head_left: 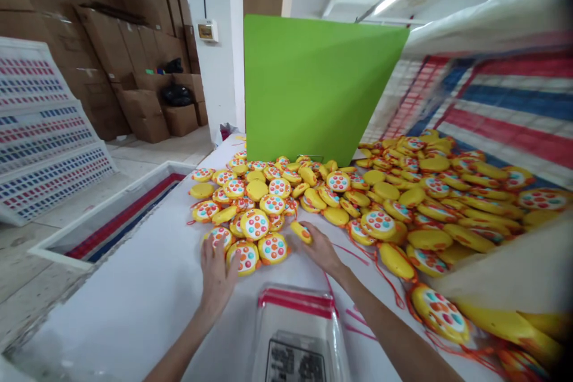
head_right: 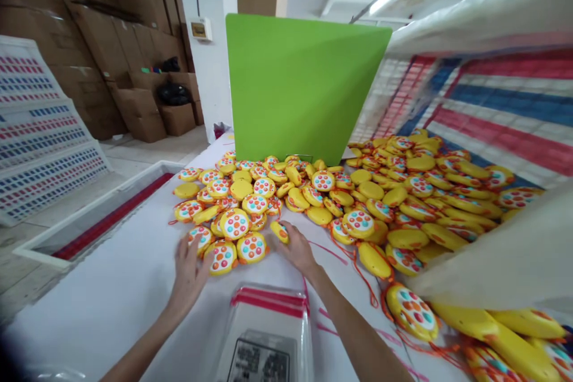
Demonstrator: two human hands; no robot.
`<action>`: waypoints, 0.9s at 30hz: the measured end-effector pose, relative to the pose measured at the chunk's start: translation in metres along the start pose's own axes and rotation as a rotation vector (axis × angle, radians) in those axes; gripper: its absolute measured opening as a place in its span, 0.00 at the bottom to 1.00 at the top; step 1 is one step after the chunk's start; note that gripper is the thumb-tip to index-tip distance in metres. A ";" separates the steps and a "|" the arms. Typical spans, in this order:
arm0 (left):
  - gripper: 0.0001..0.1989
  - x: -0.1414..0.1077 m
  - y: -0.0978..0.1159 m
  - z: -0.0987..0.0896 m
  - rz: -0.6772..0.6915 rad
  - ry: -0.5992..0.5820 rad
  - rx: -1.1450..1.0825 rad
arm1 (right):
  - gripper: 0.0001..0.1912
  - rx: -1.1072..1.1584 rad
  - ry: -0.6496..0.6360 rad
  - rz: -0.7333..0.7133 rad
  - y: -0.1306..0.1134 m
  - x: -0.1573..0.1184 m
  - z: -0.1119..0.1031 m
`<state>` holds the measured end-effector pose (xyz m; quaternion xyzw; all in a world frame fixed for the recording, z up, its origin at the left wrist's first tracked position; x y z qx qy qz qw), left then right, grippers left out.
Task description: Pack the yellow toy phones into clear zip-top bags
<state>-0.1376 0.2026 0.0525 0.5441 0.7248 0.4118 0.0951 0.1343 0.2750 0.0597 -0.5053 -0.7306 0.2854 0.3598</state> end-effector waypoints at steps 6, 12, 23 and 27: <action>0.22 -0.140 0.092 0.043 0.518 -0.558 0.035 | 0.24 0.490 0.127 0.197 -0.010 -0.092 -0.008; 0.19 -0.181 0.123 0.056 0.576 -0.658 0.244 | 0.21 0.780 0.257 0.290 -0.022 -0.167 0.010; 0.15 -0.173 0.120 0.060 0.570 -0.492 0.324 | 0.26 0.782 0.480 0.280 0.000 -0.186 0.018; 0.14 -0.170 0.122 0.059 0.589 -0.465 0.315 | 0.24 0.691 0.526 0.263 0.002 -0.186 0.016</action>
Point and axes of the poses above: each hand's wrist, its own x-axis towards the middle knuckle, its own z-axis out of the palm, y = z × x, the point moved 10 cm from there along x, towards the middle knuckle, and after that the axes turned 9 degrees about -z, right-handed, at the moved point
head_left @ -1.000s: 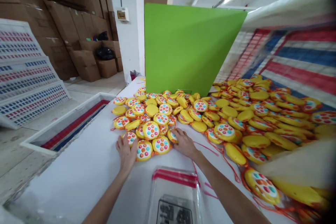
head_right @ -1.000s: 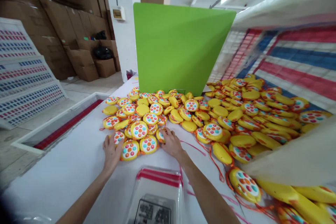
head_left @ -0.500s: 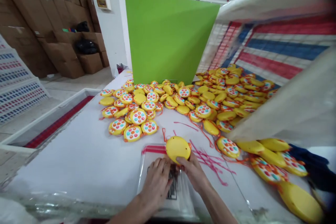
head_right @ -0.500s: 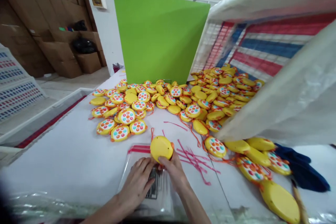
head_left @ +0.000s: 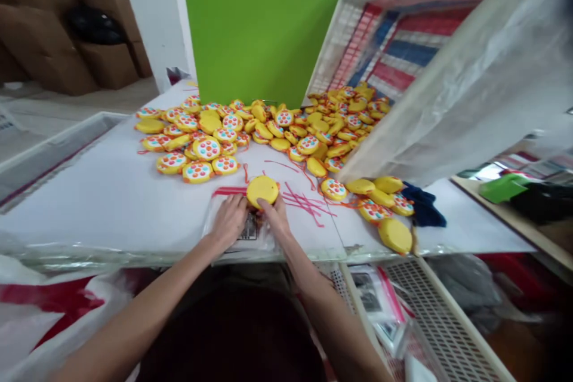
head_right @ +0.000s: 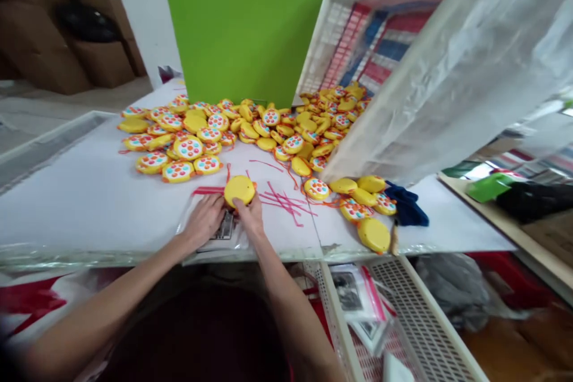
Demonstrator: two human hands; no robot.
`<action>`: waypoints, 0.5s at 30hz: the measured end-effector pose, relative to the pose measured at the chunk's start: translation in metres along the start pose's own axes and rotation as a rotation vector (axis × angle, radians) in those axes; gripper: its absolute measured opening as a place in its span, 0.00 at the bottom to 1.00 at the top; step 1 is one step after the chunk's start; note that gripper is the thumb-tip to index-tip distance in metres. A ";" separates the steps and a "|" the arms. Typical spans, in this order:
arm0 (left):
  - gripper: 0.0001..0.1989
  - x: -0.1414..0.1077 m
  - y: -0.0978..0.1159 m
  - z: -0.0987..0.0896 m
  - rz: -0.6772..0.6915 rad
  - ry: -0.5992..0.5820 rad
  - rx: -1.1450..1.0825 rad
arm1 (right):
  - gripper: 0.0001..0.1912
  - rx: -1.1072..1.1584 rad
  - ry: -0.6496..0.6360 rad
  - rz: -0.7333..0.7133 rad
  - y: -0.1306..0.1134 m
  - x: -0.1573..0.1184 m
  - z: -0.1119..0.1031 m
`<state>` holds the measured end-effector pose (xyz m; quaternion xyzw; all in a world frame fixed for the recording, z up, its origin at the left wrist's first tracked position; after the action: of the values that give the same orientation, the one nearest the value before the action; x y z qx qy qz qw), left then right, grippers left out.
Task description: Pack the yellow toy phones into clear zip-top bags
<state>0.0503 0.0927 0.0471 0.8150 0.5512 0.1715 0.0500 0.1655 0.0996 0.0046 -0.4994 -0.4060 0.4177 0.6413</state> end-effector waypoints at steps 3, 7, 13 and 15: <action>0.14 0.002 0.000 -0.002 0.016 0.021 0.022 | 0.23 -0.027 0.004 -0.033 -0.004 -0.001 0.000; 0.14 0.004 -0.001 -0.001 0.036 0.018 0.064 | 0.23 -0.017 -0.001 -0.040 -0.007 -0.005 0.000; 0.11 0.005 0.003 -0.002 0.089 -0.010 0.117 | 0.21 0.024 -0.005 -0.006 -0.005 -0.008 -0.001; 0.10 0.006 0.004 -0.004 0.104 -0.021 0.099 | 0.21 0.062 -0.010 0.048 -0.003 -0.009 -0.002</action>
<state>0.0546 0.0963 0.0531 0.8458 0.5153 0.1379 0.0061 0.1647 0.0905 0.0060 -0.4868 -0.3840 0.4477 0.6443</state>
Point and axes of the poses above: each hand's wrist, its own x-axis towards the middle knuckle, its own z-axis out of the palm, y = z × x, the point moved 10 cm from there along x, towards the middle knuckle, and after that the axes turned 9 degrees about -z, right-handed, at the moved point
